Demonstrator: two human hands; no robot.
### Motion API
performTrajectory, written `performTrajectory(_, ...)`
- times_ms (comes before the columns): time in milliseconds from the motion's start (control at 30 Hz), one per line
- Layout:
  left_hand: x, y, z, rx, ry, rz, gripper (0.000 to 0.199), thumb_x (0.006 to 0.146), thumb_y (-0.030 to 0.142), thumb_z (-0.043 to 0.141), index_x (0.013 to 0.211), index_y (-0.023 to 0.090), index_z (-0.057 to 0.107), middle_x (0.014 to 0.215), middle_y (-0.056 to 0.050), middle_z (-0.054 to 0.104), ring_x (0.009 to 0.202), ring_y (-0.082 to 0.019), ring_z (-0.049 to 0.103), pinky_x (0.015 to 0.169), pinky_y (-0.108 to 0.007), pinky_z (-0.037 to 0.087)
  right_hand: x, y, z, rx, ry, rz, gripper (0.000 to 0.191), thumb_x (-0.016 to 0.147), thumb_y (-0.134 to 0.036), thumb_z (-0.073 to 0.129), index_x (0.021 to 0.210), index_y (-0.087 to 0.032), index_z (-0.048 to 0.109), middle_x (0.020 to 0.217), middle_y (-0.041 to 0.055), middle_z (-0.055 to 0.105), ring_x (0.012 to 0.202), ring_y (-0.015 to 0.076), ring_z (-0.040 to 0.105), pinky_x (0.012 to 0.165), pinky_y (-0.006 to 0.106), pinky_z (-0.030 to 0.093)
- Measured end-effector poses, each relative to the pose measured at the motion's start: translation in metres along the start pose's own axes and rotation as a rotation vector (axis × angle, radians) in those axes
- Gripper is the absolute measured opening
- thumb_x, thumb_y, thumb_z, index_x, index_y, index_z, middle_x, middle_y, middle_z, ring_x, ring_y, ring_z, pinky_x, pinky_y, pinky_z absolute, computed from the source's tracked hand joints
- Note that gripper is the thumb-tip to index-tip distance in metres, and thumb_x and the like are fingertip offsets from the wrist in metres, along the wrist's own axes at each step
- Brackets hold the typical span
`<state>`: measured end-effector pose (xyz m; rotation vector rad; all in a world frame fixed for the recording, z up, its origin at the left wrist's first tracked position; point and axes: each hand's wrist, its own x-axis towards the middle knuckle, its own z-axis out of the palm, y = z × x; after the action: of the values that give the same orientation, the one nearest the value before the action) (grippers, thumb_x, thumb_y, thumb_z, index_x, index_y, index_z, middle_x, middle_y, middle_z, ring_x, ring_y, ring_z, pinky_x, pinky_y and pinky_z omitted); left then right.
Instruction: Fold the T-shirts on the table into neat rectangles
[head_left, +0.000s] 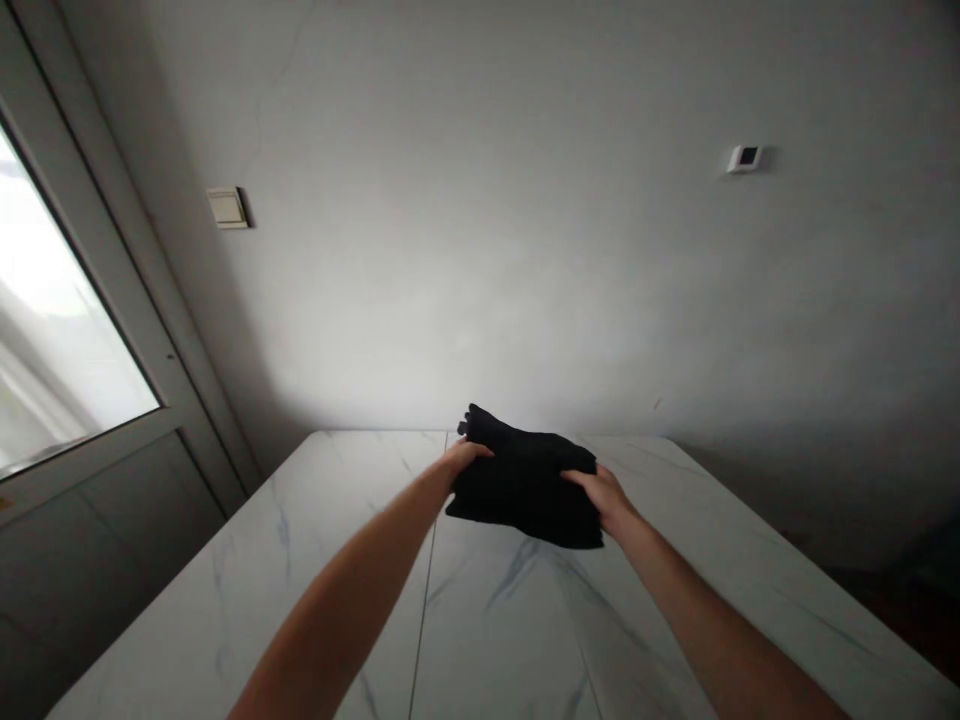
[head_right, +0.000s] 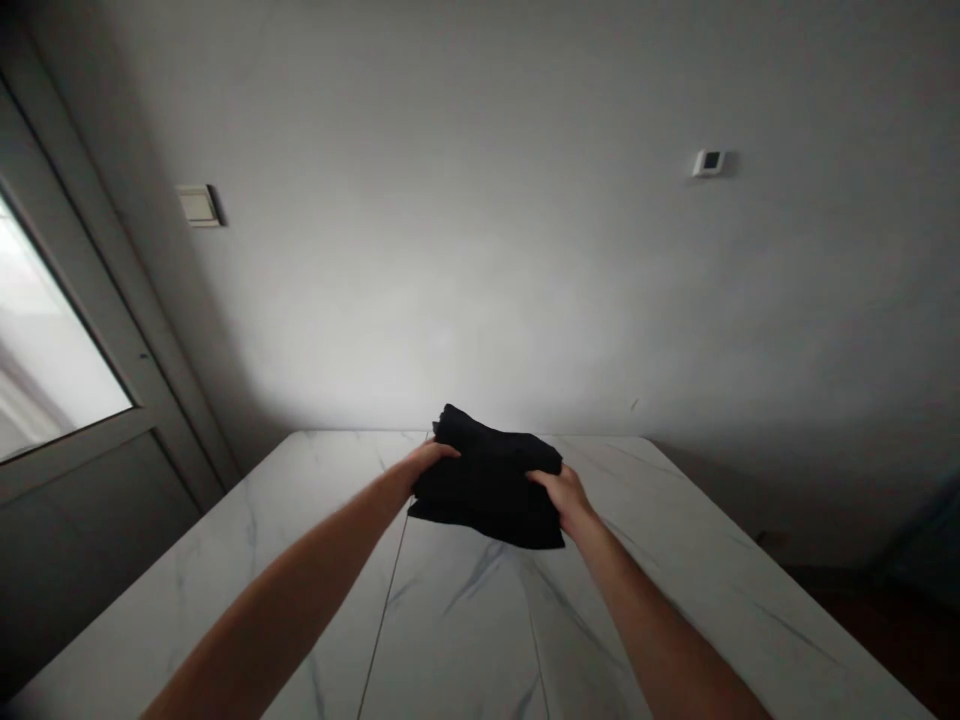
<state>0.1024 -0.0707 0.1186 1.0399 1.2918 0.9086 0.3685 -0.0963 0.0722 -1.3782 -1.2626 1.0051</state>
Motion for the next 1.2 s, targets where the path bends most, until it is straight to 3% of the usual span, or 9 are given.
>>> performTrajectory(167,-0.075,-0.061,-0.107,-0.092,0.116,-0.155,0.032,0.066,0.021,0.077,0.095,0.017,0.067,0.071,-0.005,0.074,0.074,-0.028,0.073,0.071,-0.038,0.06,-0.059,0.015,0.093,0.095,-0.195,0.05,0.043,0.07,-0.039,0.072,0.11,-0.022,0.066,0.114,0.0114,0.076,0.104,0.0299,0.072,0.09,0.039,0.058)
performTrajectory(333,-0.128,-0.131,-0.146,-0.219,0.171,-0.227,0.045,0.061,0.018,0.076,0.104,0.019,0.062,0.085,-0.006,0.077,0.081,-0.026,0.074,0.079,-0.04,0.061,-0.098,0.06,0.135,-0.218,-0.256,-0.015,0.048,0.071,-0.041,0.072,0.113,-0.019,0.064,0.114,0.0125,0.074,0.109,0.0304,0.069,0.095,0.043,0.054)
performTrajectory(500,-0.131,-0.148,-0.17,-0.167,0.203,-0.092,0.061,0.063,0.022,0.074,0.122,0.022,0.058,0.108,-0.007,0.077,0.098,-0.027,0.072,0.089,-0.04,0.057,-0.092,0.061,0.142,-0.249,-0.317,-0.091,0.05,0.077,-0.041,0.067,0.122,-0.019,0.06,0.122,0.0124,0.071,0.115,0.0274,0.066,0.099,0.04,0.052)
performTrajectory(600,-0.117,-0.14,-0.203,0.24,0.203,-0.04,0.062,0.07,0.039,0.074,0.127,0.022,0.059,0.11,-0.007,0.076,0.101,-0.029,0.07,0.09,-0.041,0.055,-0.072,0.055,0.13,-0.382,-0.301,-0.145,0.048,0.082,-0.052,0.065,0.118,-0.021,0.062,0.11,0.011,0.074,0.096,0.026,0.072,0.085,0.036,0.057)
performTrajectory(700,-0.078,-0.12,-0.23,0.703,0.39,0.025,0.067,0.076,0.057,0.066,0.128,0.016,0.059,0.1,-0.011,0.074,0.095,-0.031,0.069,0.088,-0.044,0.051,-0.038,0.044,0.13,-0.553,-0.105,-0.255,0.049,0.085,-0.061,0.059,0.114,-0.022,0.063,0.095,0.0092,0.074,0.07,0.0227,0.07,0.068,0.035,0.057)
performTrajectory(800,-0.023,-0.099,-0.235,0.816,0.493,0.09,0.057,0.079,0.051,0.064,0.122,0.014,0.062,0.107,-0.014,0.07,0.102,-0.031,0.065,0.091,-0.042,0.046,-0.001,0.033,0.16,-0.664,-0.13,-0.324,0.046,0.087,-0.053,0.059,0.12,-0.02,0.062,0.108,0.0134,0.073,0.089,0.0273,0.072,0.078,0.038,0.057)
performTrajectory(933,0.024,-0.093,-0.221,0.774,0.452,0.059,0.015,0.072,0.032,0.071,0.082,0.021,0.065,0.074,-0.002,0.065,0.081,-0.024,0.064,0.078,-0.035,0.044,0.031,0.035,0.207,-0.749,-0.199,-0.146,0.06,0.081,-0.042,0.068,0.132,-0.013,0.056,0.126,0.0215,0.067,0.115,0.0365,0.065,0.093,0.044,0.053)
performTrajectory(1067,0.027,-0.092,-0.215,0.715,0.539,0.121,0.02,0.07,0.021,0.069,0.067,0.024,0.05,0.063,0.004,0.054,0.069,-0.018,0.055,0.07,-0.03,0.04,0.041,0.042,0.217,-0.652,-0.146,-0.059,0.055,0.083,-0.041,0.066,0.13,-0.014,0.057,0.124,0.0202,0.068,0.114,0.0377,0.065,0.094,0.047,0.051)
performTrajectory(1200,-0.006,-0.074,-0.206,0.629,0.617,0.253,0.024,0.075,0.021,0.062,0.068,0.024,0.039,0.065,0.005,0.048,0.07,-0.016,0.049,0.069,-0.027,0.039,0.025,0.019,0.206,-0.531,-0.04,-0.327,0.027,0.09,-0.028,0.049,0.111,-0.02,0.066,0.115,0.0134,0.068,0.111,0.0304,0.064,0.1,0.043,0.047)
